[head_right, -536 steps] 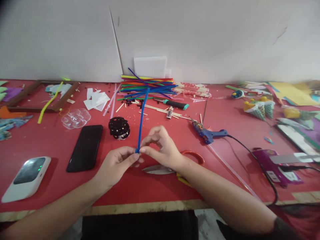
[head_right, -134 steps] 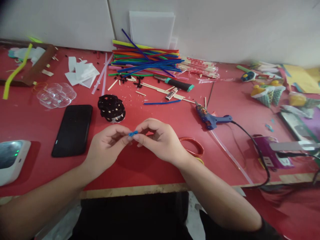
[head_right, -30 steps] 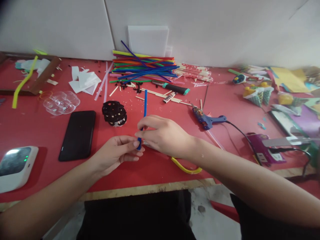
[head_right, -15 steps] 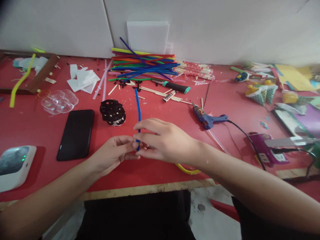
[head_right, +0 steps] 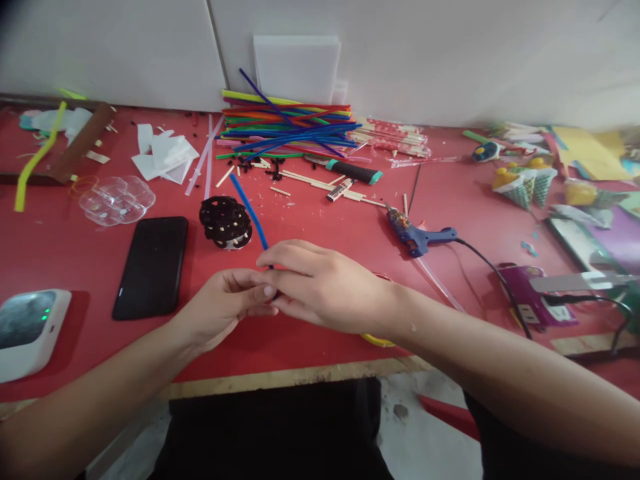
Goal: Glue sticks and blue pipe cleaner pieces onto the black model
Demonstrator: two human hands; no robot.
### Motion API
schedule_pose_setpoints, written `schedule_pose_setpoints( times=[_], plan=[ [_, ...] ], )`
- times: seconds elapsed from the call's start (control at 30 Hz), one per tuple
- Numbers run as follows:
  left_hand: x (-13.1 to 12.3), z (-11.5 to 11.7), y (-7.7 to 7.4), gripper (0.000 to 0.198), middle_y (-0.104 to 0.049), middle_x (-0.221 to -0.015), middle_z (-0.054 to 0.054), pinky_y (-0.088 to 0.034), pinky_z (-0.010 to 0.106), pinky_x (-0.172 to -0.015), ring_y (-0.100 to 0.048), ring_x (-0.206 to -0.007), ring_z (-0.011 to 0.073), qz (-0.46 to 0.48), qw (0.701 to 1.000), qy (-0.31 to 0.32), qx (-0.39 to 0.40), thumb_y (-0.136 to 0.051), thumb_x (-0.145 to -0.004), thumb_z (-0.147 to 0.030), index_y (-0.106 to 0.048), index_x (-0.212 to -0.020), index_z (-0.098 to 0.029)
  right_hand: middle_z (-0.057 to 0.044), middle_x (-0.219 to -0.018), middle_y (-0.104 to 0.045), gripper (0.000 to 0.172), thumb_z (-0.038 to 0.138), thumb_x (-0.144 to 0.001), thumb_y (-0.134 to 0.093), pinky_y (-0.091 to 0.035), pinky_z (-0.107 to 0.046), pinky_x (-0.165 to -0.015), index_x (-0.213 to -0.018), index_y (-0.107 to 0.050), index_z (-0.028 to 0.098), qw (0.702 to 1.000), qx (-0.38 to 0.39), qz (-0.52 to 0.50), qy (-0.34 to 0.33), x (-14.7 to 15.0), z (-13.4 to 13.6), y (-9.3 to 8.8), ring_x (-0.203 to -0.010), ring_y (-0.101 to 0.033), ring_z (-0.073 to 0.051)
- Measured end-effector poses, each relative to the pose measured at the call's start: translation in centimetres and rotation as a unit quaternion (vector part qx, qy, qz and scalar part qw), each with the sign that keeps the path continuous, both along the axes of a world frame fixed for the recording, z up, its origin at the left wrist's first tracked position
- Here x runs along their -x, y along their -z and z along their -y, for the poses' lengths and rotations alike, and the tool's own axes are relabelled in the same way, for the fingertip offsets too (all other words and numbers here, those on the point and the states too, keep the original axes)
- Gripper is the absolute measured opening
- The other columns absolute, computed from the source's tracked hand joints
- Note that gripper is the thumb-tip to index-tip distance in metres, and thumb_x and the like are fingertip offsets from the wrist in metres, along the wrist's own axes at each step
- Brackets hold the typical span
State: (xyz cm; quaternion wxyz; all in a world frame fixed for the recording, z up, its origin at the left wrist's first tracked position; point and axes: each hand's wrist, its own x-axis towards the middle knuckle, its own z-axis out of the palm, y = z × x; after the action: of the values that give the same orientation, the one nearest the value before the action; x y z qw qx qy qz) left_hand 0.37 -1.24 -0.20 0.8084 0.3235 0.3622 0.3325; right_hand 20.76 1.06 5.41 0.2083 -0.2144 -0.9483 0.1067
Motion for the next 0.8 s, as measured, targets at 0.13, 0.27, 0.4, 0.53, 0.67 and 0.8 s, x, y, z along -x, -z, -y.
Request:
schedule_pose_setpoints(
  times=[0.13,0.27,0.4,0.53,0.67,0.8],
  plan=[
    [0.0,-0.1,-0.1,0.021,-0.076,-0.078,0.002,-0.055,0.02,-0.063,-0.069,-0.076,0.0136,-0.007,1.0,-0.022,-0.001,-0.09,-0.069,-0.039,-0.081,-0.08,-0.023,-0.017,-0.133,-0.064,0.031,0.02,-0.097,-0.059,-0.061,-0.037,-0.094,-0.126,-0.065,0.015,1.0,-0.003,0.0,0.028,-0.1,0.5,0.1,-0.119,-0.065,-0.024],
    [0.1,0.0,0.0,0.019,-0.078,-0.082,0.004,-0.052,0.019,-0.059,-0.07,-0.078,0.0149,-0.013,1.0,-0.023,-0.006,-0.089,-0.07,-0.037,-0.082,-0.082,-0.024,-0.018,-0.15,-0.052,0.045,0.017,-0.096,-0.058,-0.06,-0.038,-0.099,-0.141,-0.054,0.018,0.999,0.004,-0.001,0.053,-0.1,1.1,0.3,-0.129,-0.061,-0.026],
    [0.2,0.1,0.4,0.014,-0.079,-0.084,0.005,-0.05,0.02,-0.057,-0.07,-0.075,0.0156,-0.031,0.999,-0.007,-0.019,-0.087,-0.073,-0.035,-0.082,-0.081,-0.024,-0.016,-0.149,-0.054,0.049,0.017,-0.097,-0.056,-0.058,-0.039,-0.103,-0.145,-0.046,0.019,0.999,0.015,0.002,0.035,0.0,1.4,0.7,-0.129,-0.061,-0.024],
    [0.1,0.2,0.1,0.012,-0.078,-0.08,0.003,-0.05,0.019,-0.057,-0.068,-0.071,0.0135,-0.032,0.999,-0.02,-0.039,-0.086,-0.074,-0.033,-0.082,-0.08,-0.024,-0.017,-0.15,-0.052,0.052,0.017,-0.097,-0.057,-0.057,-0.039,-0.104,-0.146,-0.041,0.018,0.999,0.021,0.011,0.035,0.3,1.4,0.7,-0.132,-0.059,-0.024],
    [0.1,-0.1,-0.4,0.013,-0.078,-0.083,0.004,-0.051,0.02,-0.056,-0.069,-0.075,0.0148,-0.064,0.996,-0.045,-0.05,-0.083,-0.077,-0.034,-0.081,-0.081,-0.022,-0.021,-0.145,-0.052,0.047,0.023,-0.094,-0.062,-0.057,-0.044,-0.101,-0.138,-0.046,0.016,0.996,-0.012,-0.006,0.09,0.0,1.4,0.2,-0.132,-0.056,-0.029],
    [0.2,-0.2,-0.6,0.016,-0.079,-0.084,0.006,-0.05,0.019,-0.052,-0.072,-0.083,0.0185,-0.111,0.99,-0.078,-0.047,-0.08,-0.08,-0.036,-0.081,-0.083,-0.021,-0.011,-0.089,-0.066,0.011,0.019,-0.086,-0.06,-0.058,-0.042,-0.07,-0.097,-0.06,0.017,0.973,0.023,0.089,0.211,-2.1,2.4,0.5,-0.08,-0.067,-0.026]
  ],
)
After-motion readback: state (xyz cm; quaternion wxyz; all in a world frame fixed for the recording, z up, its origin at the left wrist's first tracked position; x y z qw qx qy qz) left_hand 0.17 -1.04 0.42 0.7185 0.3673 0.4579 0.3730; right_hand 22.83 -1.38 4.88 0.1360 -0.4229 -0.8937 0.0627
